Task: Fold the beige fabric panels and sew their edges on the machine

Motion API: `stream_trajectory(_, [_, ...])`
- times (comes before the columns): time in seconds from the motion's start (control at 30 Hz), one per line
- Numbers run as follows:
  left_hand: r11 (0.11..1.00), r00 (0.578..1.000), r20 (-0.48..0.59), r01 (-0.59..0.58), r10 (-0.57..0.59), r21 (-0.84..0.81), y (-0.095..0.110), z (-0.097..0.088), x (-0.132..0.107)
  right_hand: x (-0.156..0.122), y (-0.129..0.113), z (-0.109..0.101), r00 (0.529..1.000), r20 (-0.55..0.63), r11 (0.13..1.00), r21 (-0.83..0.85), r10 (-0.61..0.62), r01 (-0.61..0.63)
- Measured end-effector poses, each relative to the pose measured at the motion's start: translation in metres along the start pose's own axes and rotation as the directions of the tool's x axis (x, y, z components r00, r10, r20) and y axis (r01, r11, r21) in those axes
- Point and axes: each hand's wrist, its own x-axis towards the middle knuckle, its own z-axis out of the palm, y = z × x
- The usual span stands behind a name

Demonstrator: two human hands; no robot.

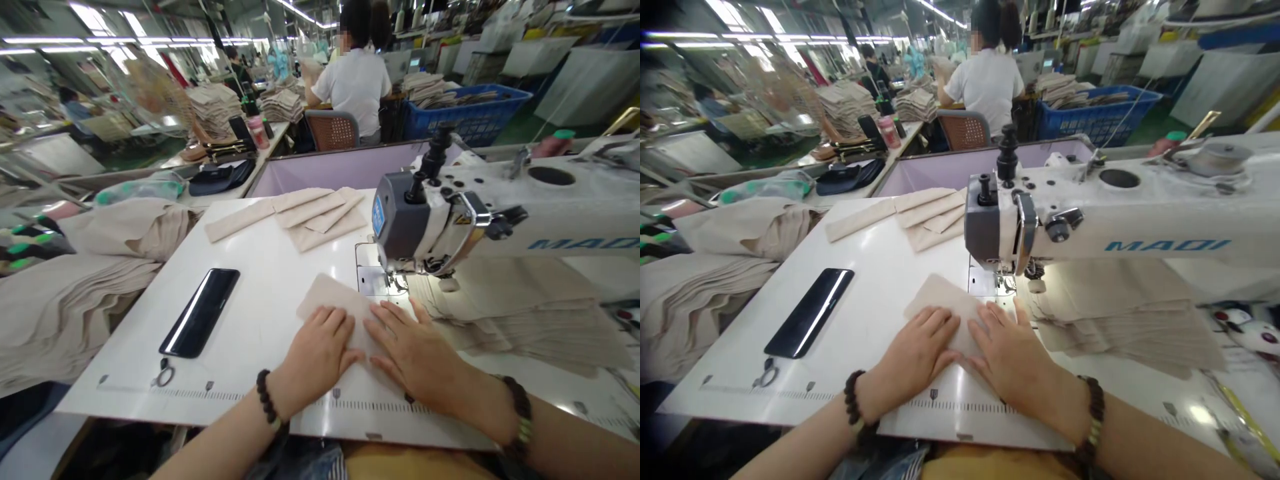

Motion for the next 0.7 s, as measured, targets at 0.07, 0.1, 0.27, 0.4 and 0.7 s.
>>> stream_trajectory(0.07, [0.999,0.999,0.001,-0.039,0.039,0.029,-0.012,-0.002,0.023,-0.002,0.011,-0.010,0.998,0.052,1.000,-0.001,-0.018,0.018])
stream_trajectory(0.1, [0.997,0.998,0.005,-0.064,0.064,0.049,-0.018,-0.002,0.034,-0.003,0.018,-0.012,0.997,0.068,0.999,-0.001,-0.037,0.037])
stream_trajectory(0.27, [0.979,0.984,0.037,-0.177,0.174,0.101,-0.025,-0.005,0.074,-0.011,0.054,-0.004,0.994,0.059,0.995,-0.026,-0.091,0.093])
stream_trajectory(0.4, [0.968,0.966,0.058,-0.252,0.251,0.013,-0.012,-0.001,0.081,-0.015,0.064,0.006,0.998,0.008,0.998,0.000,-0.059,0.059])
stream_trajectory(0.7, [0.983,0.982,-0.059,-0.182,0.182,0.001,-0.012,0.015,0.085,-0.012,0.062,0.002,0.995,-0.099,0.999,0.046,-0.004,0.009])
